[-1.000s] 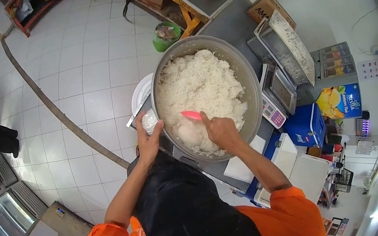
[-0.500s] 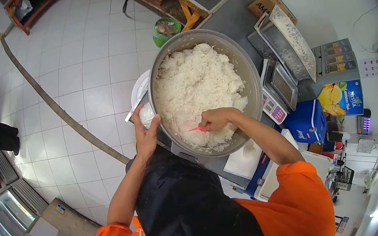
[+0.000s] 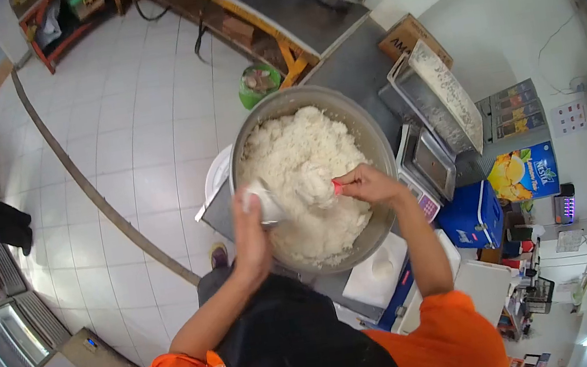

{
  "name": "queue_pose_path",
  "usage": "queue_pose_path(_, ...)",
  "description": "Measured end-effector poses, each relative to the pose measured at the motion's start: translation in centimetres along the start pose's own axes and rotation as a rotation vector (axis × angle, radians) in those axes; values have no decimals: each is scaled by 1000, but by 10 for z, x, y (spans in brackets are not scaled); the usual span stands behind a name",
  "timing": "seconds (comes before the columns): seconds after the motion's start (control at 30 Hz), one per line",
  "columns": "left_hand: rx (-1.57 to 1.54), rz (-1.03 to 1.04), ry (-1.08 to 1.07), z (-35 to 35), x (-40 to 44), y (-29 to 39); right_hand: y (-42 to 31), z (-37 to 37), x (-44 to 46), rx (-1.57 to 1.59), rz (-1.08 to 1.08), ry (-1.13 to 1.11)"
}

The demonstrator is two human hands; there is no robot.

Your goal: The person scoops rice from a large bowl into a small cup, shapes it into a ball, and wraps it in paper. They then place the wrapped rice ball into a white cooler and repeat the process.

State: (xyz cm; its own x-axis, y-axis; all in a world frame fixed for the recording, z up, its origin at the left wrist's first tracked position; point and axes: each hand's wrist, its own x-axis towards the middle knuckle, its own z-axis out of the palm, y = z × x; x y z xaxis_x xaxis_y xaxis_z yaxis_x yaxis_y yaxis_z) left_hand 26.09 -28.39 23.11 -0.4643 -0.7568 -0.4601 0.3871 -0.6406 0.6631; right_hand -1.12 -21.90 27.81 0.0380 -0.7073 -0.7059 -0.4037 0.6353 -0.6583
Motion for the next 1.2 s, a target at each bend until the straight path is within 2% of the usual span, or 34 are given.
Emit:
queue_pose_path(0.03, -17, -135, 12, 14, 9, -15, 1, 13, -2, -158, -99, 278)
queue_pose_path(0.07, -9, -118, 0, 26, 19, -28, 2, 30, -3, -308, -195, 556)
queue_pose_path(0.13, -205, -313, -139, 41, 43, -51, -8, 76, 7, -552, -69, 793)
queue_pose_path(0.2, -218, -353, -211, 42, 68, -64, -19, 119, 14, -686, 85, 906)
queue_pose_path(0.3, -190, -456, -277, 47, 83, -53, -25, 144, 10, -735, 131, 914)
queue_pose_path(0.37, -27, -540, -177, 51, 83, -44, -8, 149, 10, -734, 84, 946)
queue_pose_path(0.47, -14, -522, -230, 37, 98, -58, 1, 139, -7, -795, -25, 944)
queue_pose_path(0.53, -41, -505, -293, 32, 95, -48, -9, 122, -35, -766, 167, 947)
queue_pose_path(0.6, -74, -490, -345, 30, 87, -35, 0, 102, -62, -711, 166, 969)
queue_pose_path(0.67, 1, -424, -246, 33, 81, -24, -2, 93, -64, -652, 177, 992)
queue_pose_path(0.73, 0, -438, -249, 36, 80, -26, -12, 91, -54, -845, -11, 1132)
queue_pose_path(0.77, -4, -445, -251, 37, 80, -28, -14, 99, -47, -845, -8, 1134)
queue_pose_path(0.87, -38, -440, -308, 38, 87, -32, -12, 137, -19, -1046, -108, 994)
queue_pose_path(1.0, -34, -472, -339, 37, 77, -37, -5, 118, -36, -1002, -122, 967)
queue_pose_path(1.07, -94, -423, -352, 38, 77, -30, -13, 92, -53, -870, -66, 1091)
queue_pose_path(1.1, -100, -420, -345, 37, 76, -27, -11, 82, -54, -874, -72, 1083)
queue_pose_path(1.2, -38, -473, -336, 31, 72, -20, -2, 73, -49, -785, -172, 1125)
